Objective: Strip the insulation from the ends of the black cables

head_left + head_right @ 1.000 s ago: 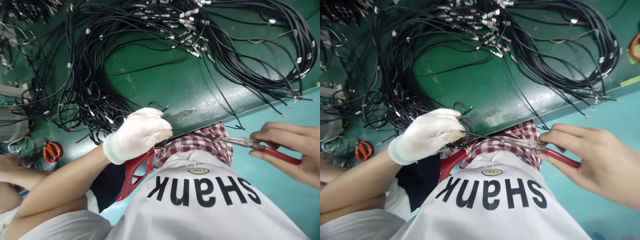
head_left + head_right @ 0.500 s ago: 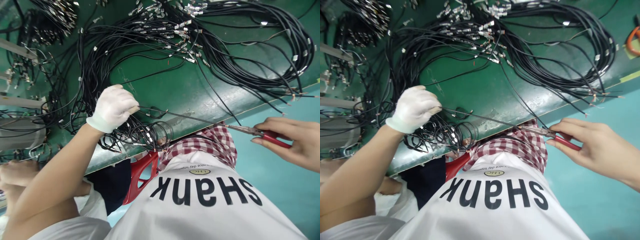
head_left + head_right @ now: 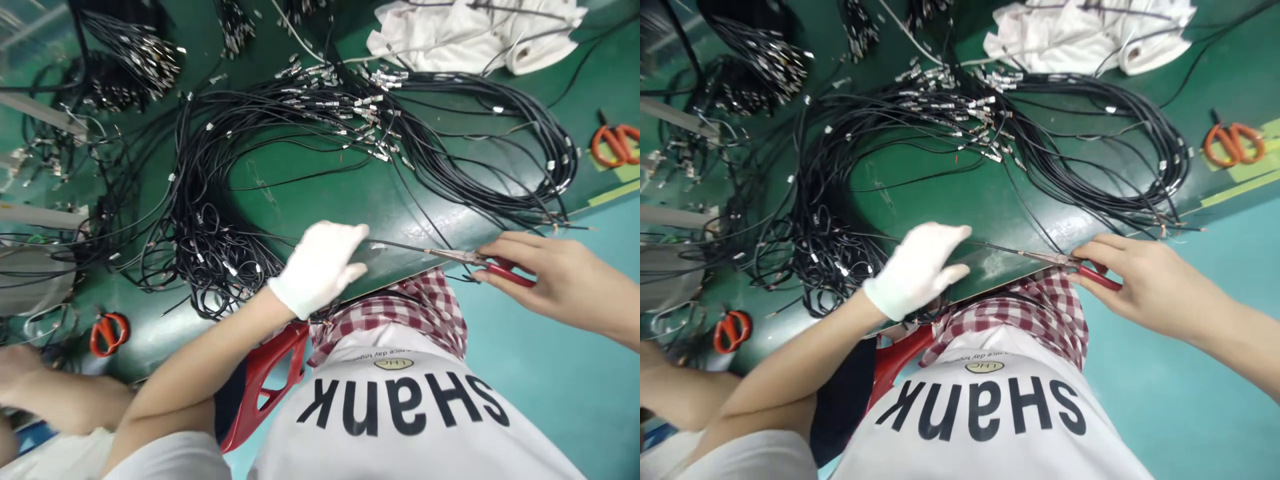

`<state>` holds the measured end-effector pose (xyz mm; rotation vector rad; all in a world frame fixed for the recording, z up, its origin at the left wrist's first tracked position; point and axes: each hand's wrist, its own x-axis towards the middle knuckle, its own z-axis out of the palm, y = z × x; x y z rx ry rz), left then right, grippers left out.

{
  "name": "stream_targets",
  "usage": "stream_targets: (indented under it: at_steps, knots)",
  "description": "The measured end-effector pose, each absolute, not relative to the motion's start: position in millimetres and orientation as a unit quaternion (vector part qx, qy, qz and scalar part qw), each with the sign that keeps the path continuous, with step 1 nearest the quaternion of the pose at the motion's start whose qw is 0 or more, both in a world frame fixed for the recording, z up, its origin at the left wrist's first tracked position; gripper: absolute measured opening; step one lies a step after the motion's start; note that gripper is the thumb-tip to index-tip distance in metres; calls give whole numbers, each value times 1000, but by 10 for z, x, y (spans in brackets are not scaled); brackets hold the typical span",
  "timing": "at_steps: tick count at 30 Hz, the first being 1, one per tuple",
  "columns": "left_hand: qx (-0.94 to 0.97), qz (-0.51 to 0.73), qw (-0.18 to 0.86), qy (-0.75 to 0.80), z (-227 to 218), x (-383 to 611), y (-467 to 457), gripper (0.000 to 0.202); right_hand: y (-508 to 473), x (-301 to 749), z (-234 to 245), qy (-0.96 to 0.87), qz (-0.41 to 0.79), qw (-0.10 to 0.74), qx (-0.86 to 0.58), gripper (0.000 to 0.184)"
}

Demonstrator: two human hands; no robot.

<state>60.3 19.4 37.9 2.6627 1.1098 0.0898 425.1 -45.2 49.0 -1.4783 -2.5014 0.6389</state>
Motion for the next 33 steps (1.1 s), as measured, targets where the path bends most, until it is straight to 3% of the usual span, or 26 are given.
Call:
stream_targets:
  at_steps: [3, 6, 9, 12, 17, 22, 24, 27, 33]
  knots:
    - [860, 118, 255, 427, 294, 824, 86, 28, -326, 4232, 604, -844, 222, 73, -483, 30]
    - [762, 184, 367, 501, 263, 789, 115, 28, -68, 4319, 580, -834, 226, 76, -498, 38]
    - [655, 233, 472, 542, 321, 739, 117, 31, 350, 4466, 349, -797, 147, 147, -567, 51]
    - [612, 239, 509, 557, 392, 748, 52, 34, 796, 4530, -16, -753, 81, 195, -623, 56]
    - [609, 214, 495, 581, 452, 732, -36, 33, 1086, 4335, -299, -726, 50, 181, -662, 65]
    - [608, 208, 500, 581, 494, 664, -29, 31, 656, 3860, 88, -752, 108, 343, -553, 41]
    - [609, 205, 502, 579, 503, 658, -20, 31, 428, 3614, 240, -756, 236, 373, -484, 25]
    - [614, 194, 502, 577, 494, 677, -9, 31, 195, 3301, 328, -728, 357, 394, -433, 24]
    - [641, 174, 478, 575, 389, 687, 23, 31, 115, 3080, 351, -717, 341, 433, -427, 5]
